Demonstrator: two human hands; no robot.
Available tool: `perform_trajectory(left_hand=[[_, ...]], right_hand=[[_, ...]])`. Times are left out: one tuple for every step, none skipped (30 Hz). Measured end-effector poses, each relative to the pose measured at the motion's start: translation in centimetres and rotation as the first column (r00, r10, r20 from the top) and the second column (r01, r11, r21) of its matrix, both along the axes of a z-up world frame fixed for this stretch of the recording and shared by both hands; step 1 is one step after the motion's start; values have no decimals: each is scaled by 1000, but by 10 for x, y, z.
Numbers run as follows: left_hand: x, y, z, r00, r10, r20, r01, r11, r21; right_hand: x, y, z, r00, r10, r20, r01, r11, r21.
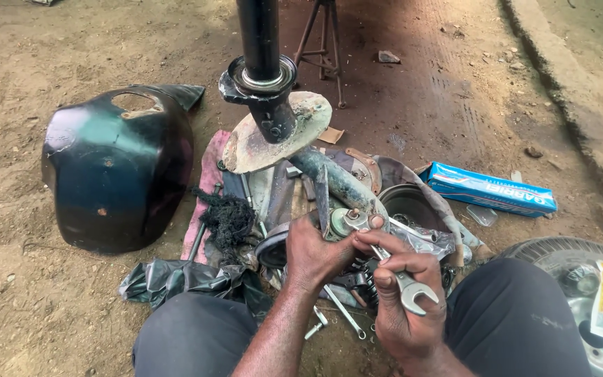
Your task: The person works under a lifted auto-rickshaw, loosening a bolt on the front panel by hand, removing the panel, and detaching the front suspension assembly. They then sit on the ground and use wrenches to unbolt and work on the shock absorber assembly in their lap.
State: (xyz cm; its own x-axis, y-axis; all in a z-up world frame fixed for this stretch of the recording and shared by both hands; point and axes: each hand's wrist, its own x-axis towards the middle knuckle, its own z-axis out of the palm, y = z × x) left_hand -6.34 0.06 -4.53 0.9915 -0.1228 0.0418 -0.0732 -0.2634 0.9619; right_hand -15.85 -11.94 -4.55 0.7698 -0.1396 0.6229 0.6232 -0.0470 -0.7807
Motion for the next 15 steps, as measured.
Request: perform_trajectory(left_hand=[[1,0,-2,1000,6,20,-6,1000,-12],[2,0,-4,999,12,41,-11,1000,-24],[2,-1,-4,999,12,40,-11,1000,-24],[2,-2,-5,999,27,23,-27,1000,-3],[3,-3,-5,999,42,6,-42,999,18],[3,-3,-6,999,42,6,-42,999,18],[4,-3,-8,998,34,-48,-33,999,27],[4,-4,-9,994,26,-102,-23,999,35],[5,-4,-9,995,25,-99,-22,999,35],[5,-5,-9,999,2,-50,-2,1000,8],[5,-4,-10,1000,-18,-4,18,1000,-14],[3,-3,-4,1000,-17,-4,17,1000,-12],[0,-1,1,999,-27,35,27,1000,-1],[-3,1,6,997,-38,74,37,999,10],[-5,1,5,997,-38,70,38,999,9]], right_hand=[[0,0,1,1000,-16,-8,16,999,-40],[1,0,3,999,-33,-15,32,996,-81],[2,-1,2,999,-33,-16,31,996,-81],[3,-2,2,1000,-22,-9,21,998,-66],[4,-3,2,1000,-12,-1,12,999,-52],[6,-6,1,1000,-12,-1,12,999,-51],[7,-10,0,1000,12,-26,-11,1000,29],[9,-13,-1,998,38,-49,-32,993,110],[15,-21,0,998,37,-46,-32,994,109],[21,-28,2,992,82,-96,-50,955,292],[26,-34,2,981,137,-140,-57,882,468],[37,-41,7,981,138,-140,-57,881,469],[47,-47,11,962,90,-257,53,865,499],[57,-53,15,927,48,-373,164,842,514],[69,-58,20,925,46,-377,167,842,512]])
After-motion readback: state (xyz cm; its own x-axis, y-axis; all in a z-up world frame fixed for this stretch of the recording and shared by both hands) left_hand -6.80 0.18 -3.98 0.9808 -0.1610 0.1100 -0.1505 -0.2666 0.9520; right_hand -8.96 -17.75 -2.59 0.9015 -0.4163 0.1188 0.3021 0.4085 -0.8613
